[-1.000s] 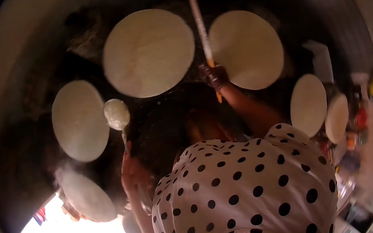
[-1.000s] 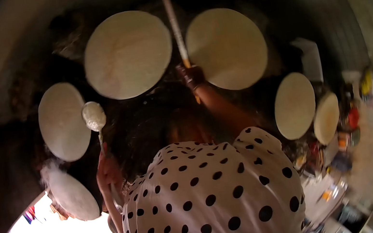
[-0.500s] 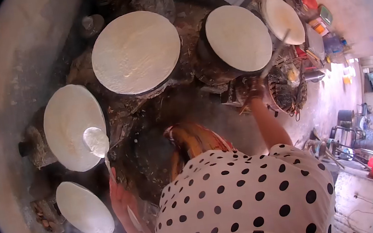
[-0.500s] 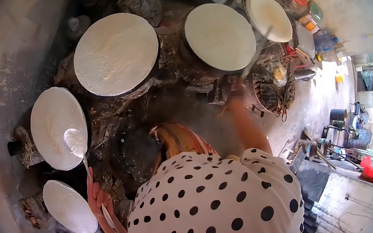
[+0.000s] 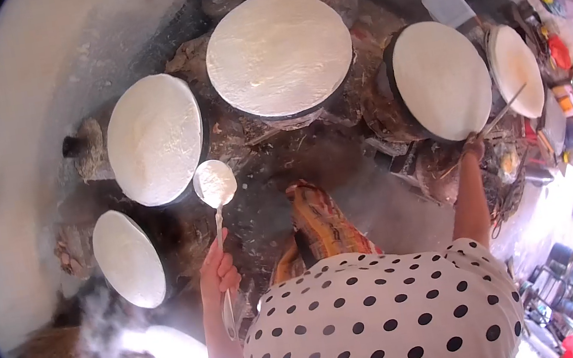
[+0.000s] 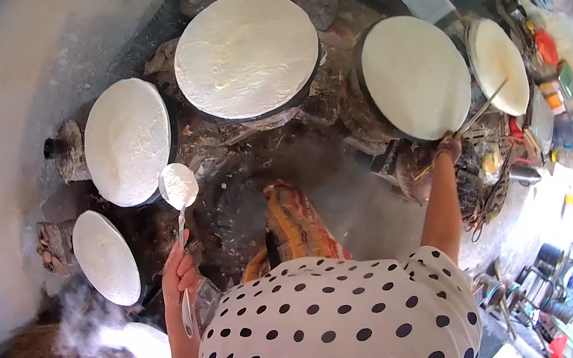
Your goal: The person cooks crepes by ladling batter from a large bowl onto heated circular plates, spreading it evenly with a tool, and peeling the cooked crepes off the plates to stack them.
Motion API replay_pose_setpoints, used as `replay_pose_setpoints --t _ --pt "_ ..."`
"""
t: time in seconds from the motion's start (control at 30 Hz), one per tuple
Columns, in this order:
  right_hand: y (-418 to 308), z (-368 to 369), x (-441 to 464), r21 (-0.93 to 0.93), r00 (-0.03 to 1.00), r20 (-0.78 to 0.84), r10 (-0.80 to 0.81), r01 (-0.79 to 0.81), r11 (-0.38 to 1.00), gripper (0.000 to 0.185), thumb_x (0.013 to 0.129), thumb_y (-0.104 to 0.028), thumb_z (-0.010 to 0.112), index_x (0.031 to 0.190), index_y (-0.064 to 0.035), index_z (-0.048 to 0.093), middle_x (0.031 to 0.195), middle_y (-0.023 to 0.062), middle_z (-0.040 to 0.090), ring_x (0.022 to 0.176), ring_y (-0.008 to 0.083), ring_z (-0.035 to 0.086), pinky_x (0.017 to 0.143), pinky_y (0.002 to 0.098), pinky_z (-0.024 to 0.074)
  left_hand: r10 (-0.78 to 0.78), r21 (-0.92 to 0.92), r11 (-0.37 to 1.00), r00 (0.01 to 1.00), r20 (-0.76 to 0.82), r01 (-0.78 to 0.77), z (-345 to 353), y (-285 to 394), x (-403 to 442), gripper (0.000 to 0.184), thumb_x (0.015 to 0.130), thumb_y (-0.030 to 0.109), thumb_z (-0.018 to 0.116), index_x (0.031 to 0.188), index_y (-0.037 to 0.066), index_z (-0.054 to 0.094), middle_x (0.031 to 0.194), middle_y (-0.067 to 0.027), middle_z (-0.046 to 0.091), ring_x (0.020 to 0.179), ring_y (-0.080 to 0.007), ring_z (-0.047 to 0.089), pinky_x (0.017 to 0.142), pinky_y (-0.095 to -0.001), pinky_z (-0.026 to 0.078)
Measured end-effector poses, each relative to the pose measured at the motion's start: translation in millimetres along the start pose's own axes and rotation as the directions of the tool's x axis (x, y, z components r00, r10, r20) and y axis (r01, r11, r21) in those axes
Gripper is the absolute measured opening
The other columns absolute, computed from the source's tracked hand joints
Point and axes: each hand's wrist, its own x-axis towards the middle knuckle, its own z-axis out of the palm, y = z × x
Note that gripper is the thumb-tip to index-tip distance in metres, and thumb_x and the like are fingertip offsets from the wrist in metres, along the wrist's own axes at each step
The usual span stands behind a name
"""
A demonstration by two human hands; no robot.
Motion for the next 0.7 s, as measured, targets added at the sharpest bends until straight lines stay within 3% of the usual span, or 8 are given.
replay_pose_setpoints --t 0.07,0.17,0.3,0.43,0.47,0.5,0.57,0.7 --pt "-37 -54 -68 -0.581 0.996 0.08 -0.049 0.087 0.809 0.057 0.096 -0.035 0.039 0.143 -0.0054 0.027 0.147 0.0055 0.032 0.129 0.0154 0.04 0.094 0.0321 0.0445 0.003 -0.059 0.998 1.0 -0.008 -0.003 2 -6 -6 0.036 0.102 0.021 0.033 0.135 0.012 0.042 0.055 0.007 0.027 0.035 -0.002 0.027 0.032 -0.0184 0.025" --pt "-129 -48 -121 0.009 0.989 -0.1 0.106 -0.106 0.994 0.054 0.092 -0.035 0.046 0.137 -0.0066 0.035 0.137 0.0075 0.041 0.119 0.0181 0.046 0.09 0.0322 0.0462 -0.023 -0.259 0.965 0.998 0.056 0.037 -4 -13 -13 0.036 0.102 0.02 0.034 0.136 0.011 0.04 0.055 0.0071 0.027 0.035 -0.0021 0.027 0.032 -0.0189 0.025" --pt "-255 -76 -169 0.621 0.955 -0.293 -0.039 0.221 0.752 0.05 0.088 -0.034 0.056 0.129 -0.0082 0.045 0.123 0.0102 0.052 0.107 0.0218 0.054 0.086 0.0323 0.0486 0.021 -0.281 0.959 1.0 0.02 -0.015 0 -3 -28 0.036 0.102 0.019 0.034 0.137 0.01 0.039 0.055 0.0071 0.026 0.035 -0.0023 0.026 0.031 -0.0198 0.026" --pt "-309 -156 -177 0.05 0.435 -0.758 -0.487 0.782 0.621 0.066 0.078 -0.029 0.064 0.136 -0.0098 0.039 0.119 0.0155 0.059 0.095 0.0281 0.063 0.081 0.0375 0.0514 0.167 -0.313 0.937 0.986 0.009 -0.156 -11 12 -69 0.038 0.102 0.018 0.034 0.139 0.01 0.036 0.056 0.0065 0.027 0.035 -0.0026 0.027 0.031 -0.0195 0.027" --pt "-306 -189 -189 0.468 0.621 -0.563 -0.546 0.784 0.408 0.053 0.08 -0.031 0.064 0.126 -0.0093 0.046 0.105 0.0126 0.059 0.086 0.0252 0.061 0.074 0.0363 0.0503 0.231 -0.388 0.902 0.971 0.063 -0.189 -19 13 -79 0.038 0.102 0.018 0.034 0.139 0.01 0.036 0.056 0.0062 0.028 0.035 -0.0028 0.027 0.031 -0.0192 0.027" --pt "-303 -224 -203 0.91 0.769 -0.302 -0.563 0.408 0.07 0.042 0.083 -0.034 0.064 0.115 -0.0088 0.054 0.091 0.0097 0.059 0.078 0.0224 0.06 0.068 0.0351 0.0493 0.264 -0.413 0.882 0.964 0.033 -0.228 -28 13 -87 0.038 0.102 0.018 0.034 0.139 0.01 0.036 0.056 0.0062 0.028 0.035 -0.0028 0.027 0.031 -0.0192 0.027" --pt "-305 -260 -213 0.987 0.857 0.026 -0.515 -0.104 -0.124 0.039 0.087 -0.039 0.061 0.111 -0.0097 0.056 0.098 0.0076 0.06 0.086 0.0227 0.06 0.074 0.0397 0.0525 0.345 -0.357 0.874 0.938 -0.025 -0.33 -41 3 -97 0.039 0.101 0.018 0.036 0.139 0.009 0.036 0.057 0.0058 0.03 0.036 -0.0029 0.028 0.031 -0.0194 0.028" --pt "-348 -209 -186 0.939 0.815 -0.328 -0.478 0.338 -0.067 0.044 0.087 -0.04 0.059 0.118 -0.0077 0.053 0.11 0.0099 0.058 0.1 0.0233 0.057 0.077 0.0399 0.0531 0.298 -0.467 0.82 0.943 -0.147 -0.332 -74 -18 -84 0.036 0.1 0.017 0.037 0.135 0.01 0.041 0.059 0.0058 0.032 0.038 -0.0029 0.031 0.032 -0.0201 0.03"
